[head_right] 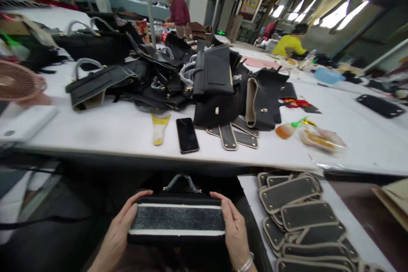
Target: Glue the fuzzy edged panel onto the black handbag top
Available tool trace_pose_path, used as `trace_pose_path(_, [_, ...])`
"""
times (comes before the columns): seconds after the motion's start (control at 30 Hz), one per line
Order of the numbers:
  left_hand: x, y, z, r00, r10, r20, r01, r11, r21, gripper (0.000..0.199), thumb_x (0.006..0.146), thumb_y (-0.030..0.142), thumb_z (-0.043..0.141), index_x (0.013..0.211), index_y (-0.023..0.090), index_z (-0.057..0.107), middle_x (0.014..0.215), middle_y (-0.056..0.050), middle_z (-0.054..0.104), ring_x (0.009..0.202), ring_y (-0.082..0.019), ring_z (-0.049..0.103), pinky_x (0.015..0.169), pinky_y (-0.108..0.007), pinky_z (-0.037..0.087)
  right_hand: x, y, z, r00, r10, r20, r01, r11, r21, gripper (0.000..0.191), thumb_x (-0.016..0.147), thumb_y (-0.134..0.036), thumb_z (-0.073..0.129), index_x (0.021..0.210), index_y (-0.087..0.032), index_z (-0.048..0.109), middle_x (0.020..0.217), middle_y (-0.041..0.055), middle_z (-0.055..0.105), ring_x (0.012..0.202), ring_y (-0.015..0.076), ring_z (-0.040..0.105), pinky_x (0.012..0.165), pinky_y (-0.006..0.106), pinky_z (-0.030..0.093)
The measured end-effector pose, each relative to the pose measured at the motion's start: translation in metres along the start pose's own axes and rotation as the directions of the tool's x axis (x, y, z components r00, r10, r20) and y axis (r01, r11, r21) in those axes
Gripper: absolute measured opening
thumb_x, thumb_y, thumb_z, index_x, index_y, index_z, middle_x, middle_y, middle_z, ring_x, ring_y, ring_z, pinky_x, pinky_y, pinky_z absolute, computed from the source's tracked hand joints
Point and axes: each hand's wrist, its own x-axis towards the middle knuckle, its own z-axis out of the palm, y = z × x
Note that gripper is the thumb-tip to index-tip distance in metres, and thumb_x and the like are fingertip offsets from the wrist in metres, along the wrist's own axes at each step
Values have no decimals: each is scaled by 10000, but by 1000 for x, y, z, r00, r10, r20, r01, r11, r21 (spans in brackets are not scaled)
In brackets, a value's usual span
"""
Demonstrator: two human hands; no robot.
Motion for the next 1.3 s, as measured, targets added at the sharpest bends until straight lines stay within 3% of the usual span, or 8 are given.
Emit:
trace_pose_path(0.37, [-6, 33, 1, 993, -103, 53, 113, 961, -254, 503, 845, 589, 529, 1112, 196, 695, 1150, -78, 694, 1061, -267, 623, 904, -332, 485, 5, 2, -9, 999, 41, 29, -38, 994, -103, 587, 840, -708, 434, 1095, -252, 703, 1213, 54, 651, 1115, 280, 585, 932, 307, 493])
trace_pose_path(0.53, [3, 30, 0, 991, -106, 77, 119, 974, -191, 478, 828, 574, 575, 1078, 191, 715, 1117, -79, 710, 991, -256, 649, 831, -302, 503, 12, -8, -1, 992, 123, 30, -123, 992, 0, 601, 777, -715, 537, 1016, -206, 746, 1110, 86, 698, 1030, 295, 627, 847, 305, 520])
trace_pose_path(0.77, [11, 18, -5, 991, -58, 121, 62, 998, -27, 483, 839, 586, 550, 1106, 215, 705, 1140, -59, 705, 1020, -270, 653, 865, -315, 525, 13, -14, 7, 999, -45, 1, 45, 998, -44, 521, 837, -644, 513, 919, -189, 753, 987, 110, 726, 978, 309, 644, 893, 381, 489])
trace_pose_path(0.93, [15, 13, -6, 981, 168, 100, -187, 955, 230, 466, 907, 550, 432, 1257, 298, 611, 1358, -20, 571, 1304, -279, 463, 1162, -499, 207, 8, -14, 10, 971, -217, -96, 190, 952, -238, 507, 931, -556, 404, 1137, -186, 684, 1168, 121, 668, 1130, 312, 583, 1039, 496, 399])
trace_pose_path(1.03, [13, 14, -3, 913, 385, 131, -392, 747, 536, 472, 980, 404, 317, 1448, 353, 345, 1486, -5, 411, 1386, -244, 338, 1168, -560, 40, 1, -18, 12, 887, -460, 32, 413, 761, -500, 496, 979, -474, 347, 1372, -221, 510, 1394, 80, 509, 1309, 301, 433, 1127, 552, 268])
trace_pose_path(1.13, [9, 19, 5, 754, 566, 333, -578, 330, 747, 618, 952, 428, 413, 1508, 331, 161, 1505, -12, 379, 1399, -241, 316, 1183, -497, 7, -6, -23, 16, 790, -540, 288, 576, 495, -651, 582, 966, -494, 415, 1490, -271, 299, 1495, 37, 371, 1382, 305, 317, 1149, 545, 231])
trace_pose_path(1.2, [8, 23, 10, 655, 609, 448, -622, 98, 777, 779, 890, 515, 511, 1521, 272, 125, 1494, -24, 398, 1386, -250, 341, 1189, -404, 2, -9, -26, 19, 783, -515, 348, 579, 402, -709, 675, 934, -530, 473, 1509, -271, 234, 1518, 38, 321, 1395, 327, 281, 1140, 551, 249])
trace_pose_path(1.3, [8, 25, 14, 605, 641, 472, -594, -31, 804, 837, 872, 546, 511, 1527, 205, 117, 1487, -44, 409, 1367, -265, 372, 1180, -354, 37, -12, -31, 23, 804, -494, 330, 540, 377, -752, 703, 913, -538, 511, 1505, -263, 252, 1524, 49, 304, 1395, 350, 270, 1130, 564, 265])
